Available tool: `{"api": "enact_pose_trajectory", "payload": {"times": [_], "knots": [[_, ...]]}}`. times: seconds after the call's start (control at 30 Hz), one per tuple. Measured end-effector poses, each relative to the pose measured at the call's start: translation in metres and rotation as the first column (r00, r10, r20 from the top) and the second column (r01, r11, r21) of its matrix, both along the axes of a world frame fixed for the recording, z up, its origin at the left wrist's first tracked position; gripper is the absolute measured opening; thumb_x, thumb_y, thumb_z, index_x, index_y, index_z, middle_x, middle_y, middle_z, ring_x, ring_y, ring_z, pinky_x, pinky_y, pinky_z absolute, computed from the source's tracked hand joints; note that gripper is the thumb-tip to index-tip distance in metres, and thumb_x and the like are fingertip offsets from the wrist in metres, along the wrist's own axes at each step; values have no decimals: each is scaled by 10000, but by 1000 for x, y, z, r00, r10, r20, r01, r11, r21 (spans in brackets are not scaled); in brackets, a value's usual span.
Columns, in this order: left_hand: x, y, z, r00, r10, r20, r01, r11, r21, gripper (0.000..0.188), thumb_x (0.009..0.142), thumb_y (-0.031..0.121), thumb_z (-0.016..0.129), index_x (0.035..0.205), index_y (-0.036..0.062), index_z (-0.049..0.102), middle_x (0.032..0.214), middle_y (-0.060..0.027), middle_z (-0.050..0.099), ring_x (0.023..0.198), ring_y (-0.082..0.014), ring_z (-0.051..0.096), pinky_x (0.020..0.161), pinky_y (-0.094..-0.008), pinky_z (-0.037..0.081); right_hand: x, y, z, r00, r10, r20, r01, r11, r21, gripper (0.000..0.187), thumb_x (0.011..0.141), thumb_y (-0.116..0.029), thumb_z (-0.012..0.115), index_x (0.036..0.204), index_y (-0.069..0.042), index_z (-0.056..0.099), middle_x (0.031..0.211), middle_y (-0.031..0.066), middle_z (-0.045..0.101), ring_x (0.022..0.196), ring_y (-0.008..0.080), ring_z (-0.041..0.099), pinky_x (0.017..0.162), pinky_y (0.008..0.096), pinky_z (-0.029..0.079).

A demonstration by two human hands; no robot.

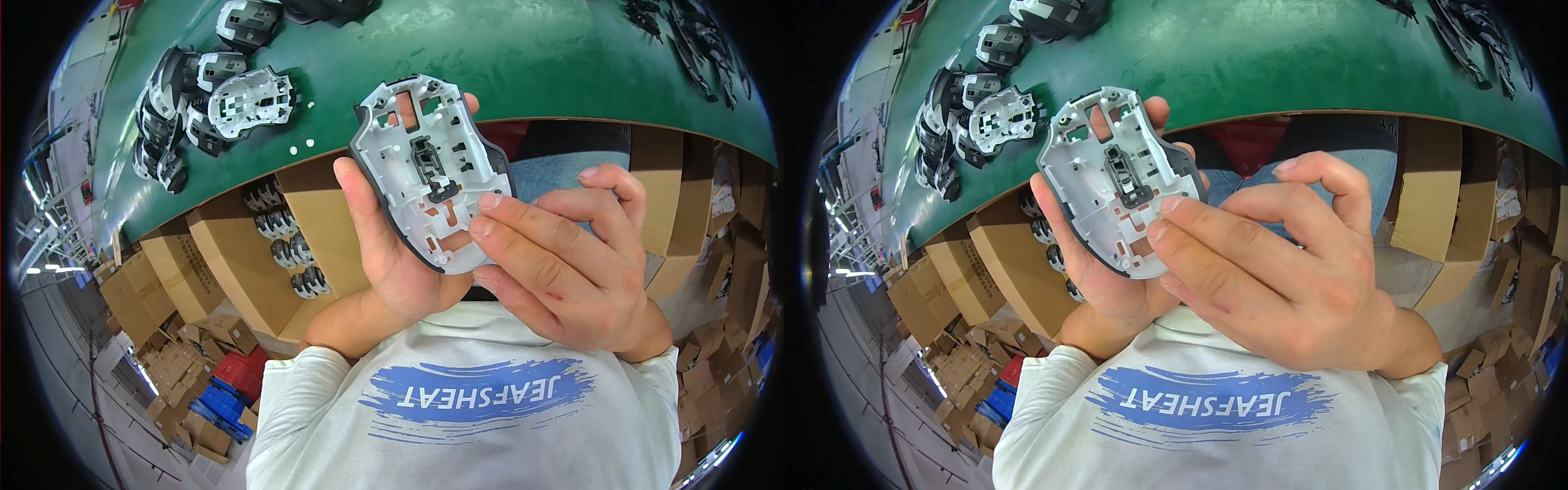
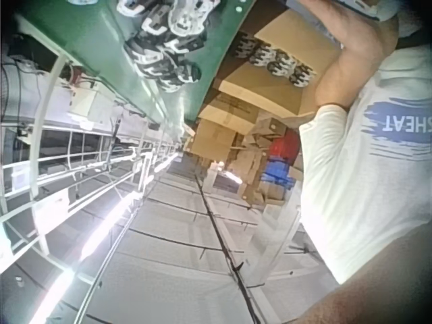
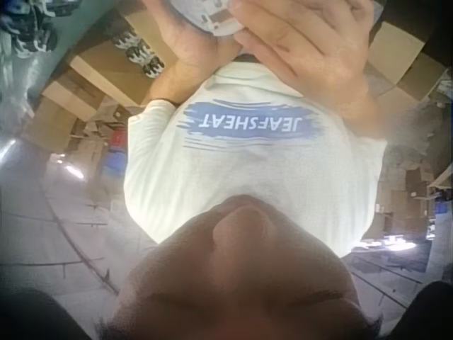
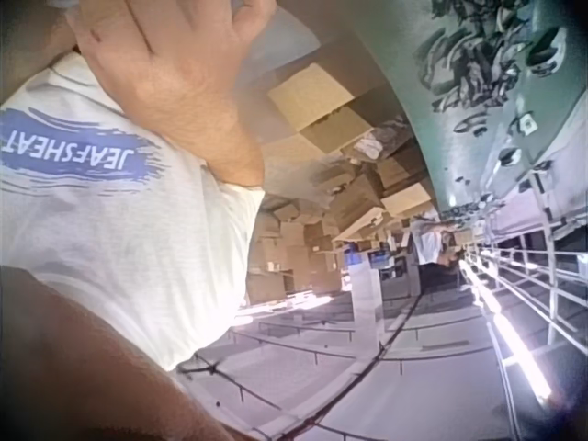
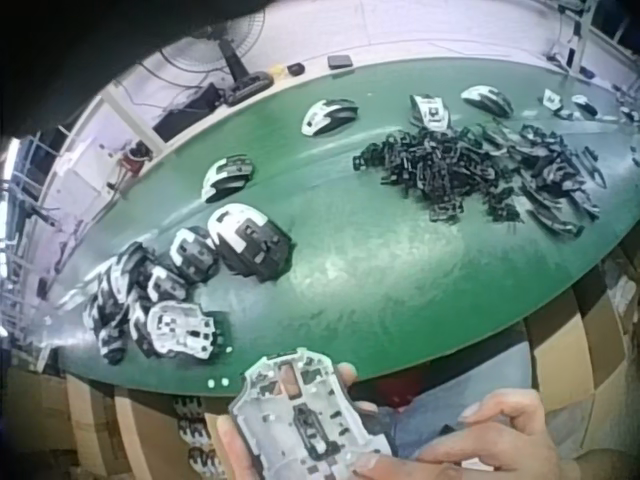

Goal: The person installs a black plastic component into a computer mouse shell by hand, taking the component from a storage bin and fitting it into the shell.

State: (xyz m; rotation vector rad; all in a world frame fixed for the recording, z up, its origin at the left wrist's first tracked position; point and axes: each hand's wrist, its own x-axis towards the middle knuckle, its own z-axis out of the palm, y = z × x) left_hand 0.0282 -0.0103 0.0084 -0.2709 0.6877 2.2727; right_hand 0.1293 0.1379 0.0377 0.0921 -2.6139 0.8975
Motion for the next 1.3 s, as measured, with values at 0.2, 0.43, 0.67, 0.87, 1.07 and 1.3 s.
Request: {"api": "enact_pose_trajectory", "payload": {"times": [0.2,0.43,0.67,0.87,1.07,1.3], "knots": [[-3,-1,-1,999,-29,-15,30,998,50,788,1059,760,279,1628,227,390,1609,-160,460,1226,-316,633,984,-485,582,-2,2,0,999,1,-34,-2,1000,-4,440,724,-244,879,1139,-111,822,1177,35,796,856,178,631,1036,455,407],[4,-7,-5,989,46,-144,-44,999,18,880,1010,826,311,1662,236,343,1644,-170,399,1293,-306,592,1029,-477,562,-1,-1,-2,998,26,-54,-26,1000,-2,447,744,-260,871,1159,-102,816,1163,47,795,844,182,625,1045,461,407],[2,-10,0,827,-237,-510,2,908,-420,1067,915,913,427,1689,209,222,1579,-215,434,1311,-297,600,1029,-439,580,-4,-3,4,997,75,29,-73,997,-37,510,869,-500,771,1181,-98,806,1172,50,767,911,215,606,980,465,427],[9,-7,-8,790,-208,-577,-38,922,-385,1078,989,840,343,1617,-31,241,1530,-237,460,1384,-305,509,1165,-472,415,-4,-11,-6,998,58,-9,-58,998,-15,537,880,-542,747,1151,-83,808,1173,62,764,922,238,609,917,476,443],[14,-13,-17,808,-244,-537,27,925,-379,1028,1021,806,294,1646,-5,195,1507,-176,473,1321,-241,513,1128,-425,422,-4,-12,-11,996,74,49,-71,996,-57,512,843,-494,803,1122,-64,809,1196,88,773,929,229,655,1020,501,435],[21,-14,-31,886,-248,-392,61,900,-432,979,992,867,239,1639,138,325,1575,-125,466,1327,-248,563,1131,-422,484,-4,-8,-10,981,150,125,-139,986,-94,509,811,-437,852,1143,-54,798,1183,78,784,915,212,671,1083,531,414]]}}
